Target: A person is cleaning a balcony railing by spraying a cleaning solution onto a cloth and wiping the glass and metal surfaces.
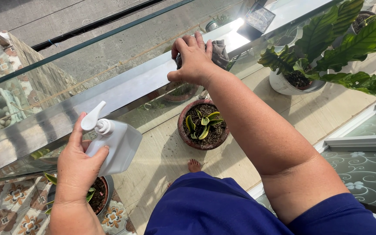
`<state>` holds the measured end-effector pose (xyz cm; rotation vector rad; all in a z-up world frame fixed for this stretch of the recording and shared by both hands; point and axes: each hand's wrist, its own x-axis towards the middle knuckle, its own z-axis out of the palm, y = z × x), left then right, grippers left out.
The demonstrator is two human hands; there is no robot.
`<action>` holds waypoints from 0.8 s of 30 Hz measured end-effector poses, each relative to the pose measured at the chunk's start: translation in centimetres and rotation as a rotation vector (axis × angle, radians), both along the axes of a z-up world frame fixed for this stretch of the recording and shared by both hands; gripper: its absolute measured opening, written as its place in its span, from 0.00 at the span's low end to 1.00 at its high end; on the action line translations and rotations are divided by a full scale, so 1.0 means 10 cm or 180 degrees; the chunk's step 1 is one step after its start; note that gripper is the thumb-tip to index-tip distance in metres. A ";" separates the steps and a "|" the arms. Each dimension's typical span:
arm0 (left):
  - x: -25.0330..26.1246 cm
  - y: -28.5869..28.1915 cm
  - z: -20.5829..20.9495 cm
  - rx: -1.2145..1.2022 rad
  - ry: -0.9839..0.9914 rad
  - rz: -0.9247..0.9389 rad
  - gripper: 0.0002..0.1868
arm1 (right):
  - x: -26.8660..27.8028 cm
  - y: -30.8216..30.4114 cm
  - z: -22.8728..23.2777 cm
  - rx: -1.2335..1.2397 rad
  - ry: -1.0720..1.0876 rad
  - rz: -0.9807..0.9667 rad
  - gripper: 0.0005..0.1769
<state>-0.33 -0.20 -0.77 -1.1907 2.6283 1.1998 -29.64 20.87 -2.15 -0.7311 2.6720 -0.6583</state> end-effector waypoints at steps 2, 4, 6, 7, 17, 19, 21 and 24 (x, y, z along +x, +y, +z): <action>0.01 -0.01 -0.02 -0.0024 0.0007 -0.0009 0.51 | 0.02 0.00 0.01 0.0022 0.0047 0.0017 0.32; 0.00 0.01 -0.01 -0.0047 0.0015 -0.0024 0.51 | 0.03 0.01 0.00 0.0046 0.0094 0.0026 0.37; -0.01 0.03 0.04 0.0006 -0.0058 0.0042 0.51 | 0.03 -0.01 0.00 0.0037 0.0097 0.0002 0.36; -0.01 0.03 0.04 0.0004 -0.0059 0.0044 0.51 | 0.03 0.00 0.02 0.0036 0.0097 0.0004 0.36; 0.00 0.05 0.06 0.0070 -0.0005 0.0107 0.51 | 0.05 0.01 0.03 -0.0029 0.0100 0.0001 0.31; -0.01 0.05 0.06 0.0076 -0.0007 0.0105 0.51 | 0.05 0.06 -0.01 -0.0095 0.0010 -0.0030 0.24; 0.00 0.05 0.06 0.0063 0.0005 0.0107 0.51 | 0.07 0.18 -0.16 -0.1107 0.0654 0.0003 0.21; 0.02 0.02 0.01 0.0044 -0.0013 0.0070 0.51 | 0.28 0.39 -0.36 -0.2062 0.1327 -0.0440 0.36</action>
